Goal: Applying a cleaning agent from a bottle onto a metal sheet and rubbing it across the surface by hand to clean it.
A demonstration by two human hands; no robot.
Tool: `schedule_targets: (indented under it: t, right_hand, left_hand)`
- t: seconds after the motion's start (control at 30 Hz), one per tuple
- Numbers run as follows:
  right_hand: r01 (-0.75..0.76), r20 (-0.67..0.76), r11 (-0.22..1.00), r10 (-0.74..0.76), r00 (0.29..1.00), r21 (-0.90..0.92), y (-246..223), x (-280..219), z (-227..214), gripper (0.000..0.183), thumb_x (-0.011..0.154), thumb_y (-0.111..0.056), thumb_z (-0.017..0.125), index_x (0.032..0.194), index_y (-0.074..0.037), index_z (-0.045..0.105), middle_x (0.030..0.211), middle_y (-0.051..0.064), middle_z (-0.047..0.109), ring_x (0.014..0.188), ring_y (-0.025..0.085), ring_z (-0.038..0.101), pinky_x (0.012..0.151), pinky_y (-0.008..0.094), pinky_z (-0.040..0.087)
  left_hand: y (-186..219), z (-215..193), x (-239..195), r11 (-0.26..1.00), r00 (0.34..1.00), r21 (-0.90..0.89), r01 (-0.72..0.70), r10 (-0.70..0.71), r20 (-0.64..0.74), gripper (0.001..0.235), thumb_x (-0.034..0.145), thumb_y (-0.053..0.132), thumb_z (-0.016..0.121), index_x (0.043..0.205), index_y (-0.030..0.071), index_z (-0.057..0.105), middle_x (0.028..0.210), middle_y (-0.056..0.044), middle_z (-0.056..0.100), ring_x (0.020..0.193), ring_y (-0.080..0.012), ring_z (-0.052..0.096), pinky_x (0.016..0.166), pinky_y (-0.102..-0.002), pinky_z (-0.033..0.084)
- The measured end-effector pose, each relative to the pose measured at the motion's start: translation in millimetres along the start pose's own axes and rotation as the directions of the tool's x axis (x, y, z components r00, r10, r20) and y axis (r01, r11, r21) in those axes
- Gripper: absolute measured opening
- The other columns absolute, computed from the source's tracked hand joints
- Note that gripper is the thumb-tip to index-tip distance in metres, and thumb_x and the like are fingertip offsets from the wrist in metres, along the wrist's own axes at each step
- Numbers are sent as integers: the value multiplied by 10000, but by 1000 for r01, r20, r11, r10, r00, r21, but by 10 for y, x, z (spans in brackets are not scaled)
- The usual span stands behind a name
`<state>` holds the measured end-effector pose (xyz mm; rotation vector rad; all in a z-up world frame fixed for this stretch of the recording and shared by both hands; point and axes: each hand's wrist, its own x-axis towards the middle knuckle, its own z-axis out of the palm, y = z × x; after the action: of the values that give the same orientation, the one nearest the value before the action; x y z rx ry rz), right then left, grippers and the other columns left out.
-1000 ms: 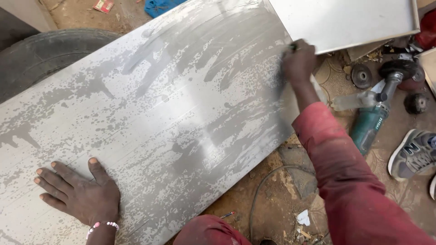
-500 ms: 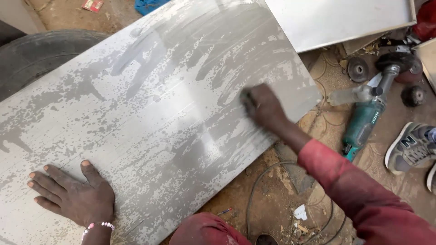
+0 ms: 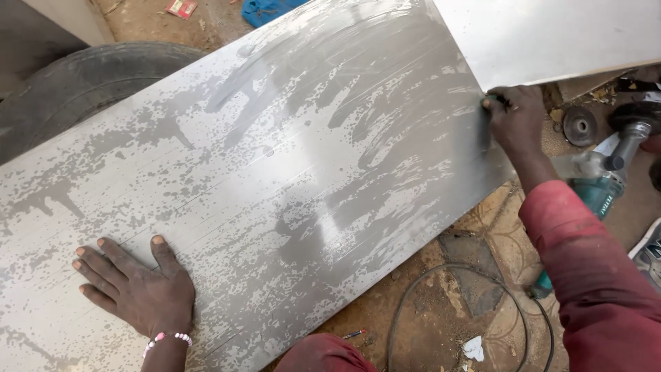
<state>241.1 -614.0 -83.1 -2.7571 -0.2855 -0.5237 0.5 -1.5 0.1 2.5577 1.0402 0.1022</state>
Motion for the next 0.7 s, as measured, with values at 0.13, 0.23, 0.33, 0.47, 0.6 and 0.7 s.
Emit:
schedule_targets:
  t: [0.13, 0.23, 0.33, 0.47, 0.6, 0.7]
  right_hand:
    - [114, -32, 991, -112, 993, 67, -15, 815, 426, 151, 963, -49, 852, 1112, -50, 829, 944, 93, 695, 990, 302, 527, 831, 399, 454]
    - [166, -81, 986, -163, 983, 24, -112, 1427, 738, 149, 920, -38, 848, 1065, -70, 850, 899, 81, 718, 958, 299, 545, 753, 397, 474]
    - [176, -63, 982, -172, 983, 68, -230, 1980, 1003, 181, 883, -31, 833, 1061, -62, 849, 932, 89, 741, 962, 308, 530, 750, 401, 478]
    - [176, -108, 977, -163, 981, 123, -256, 2427, 1367, 142, 860, -18, 835, 986, -78, 808, 887, 7, 753, 789, 145, 668, 599, 321, 483]
    - [-48, -10, 991, 49, 999, 121, -366, 2730, 1534, 294, 909, 5, 822, 909, -154, 575, 880, -59, 580, 797, 104, 528, 589, 325, 413]
    - [-208, 50, 973, 203, 978, 106, -505, 3046, 1593, 482, 946, 24, 813, 850, -202, 398, 875, -102, 449, 803, 79, 422, 582, 331, 360]
  left_hand:
    - [-9, 19, 19, 999, 999, 23, -30, 31, -38, 856, 1091, 571, 300, 1664, -58, 211, 1718, -251, 90, 1576, -353, 1, 1245, -551, -39]
    - [-10, 16, 38, 1000, 1000, 14, 8, -7, -14, 880, 1065, 608, 266, 1664, -31, 184, 1726, -232, 78, 1581, -338, -13, 1249, -532, -58]
    - [-44, 33, 50, 999, 999, 34, 38, -38, -5, 929, 1042, 671, 207, 1664, -18, 196, 1727, -224, 68, 1586, -325, -15, 1253, -527, -61]
    - [-78, 63, 86, 998, 1000, 60, 17, -16, -17, 894, 1046, 641, 243, 1660, -7, 194, 1730, -199, 74, 1591, -322, 0, 1265, -532, -27]
    - [-107, 65, 95, 996, 999, 78, 30, -32, 19, 881, 1041, 629, 264, 1655, 4, 178, 1731, -189, 31, 1595, -313, -33, 1268, -522, -36]
    - [-152, 121, 100, 996, 999, 91, 12, -9, -34, 856, 1043, 620, 288, 1657, 33, 187, 1731, -196, 75, 1599, -315, -1, 1274, -528, -15]
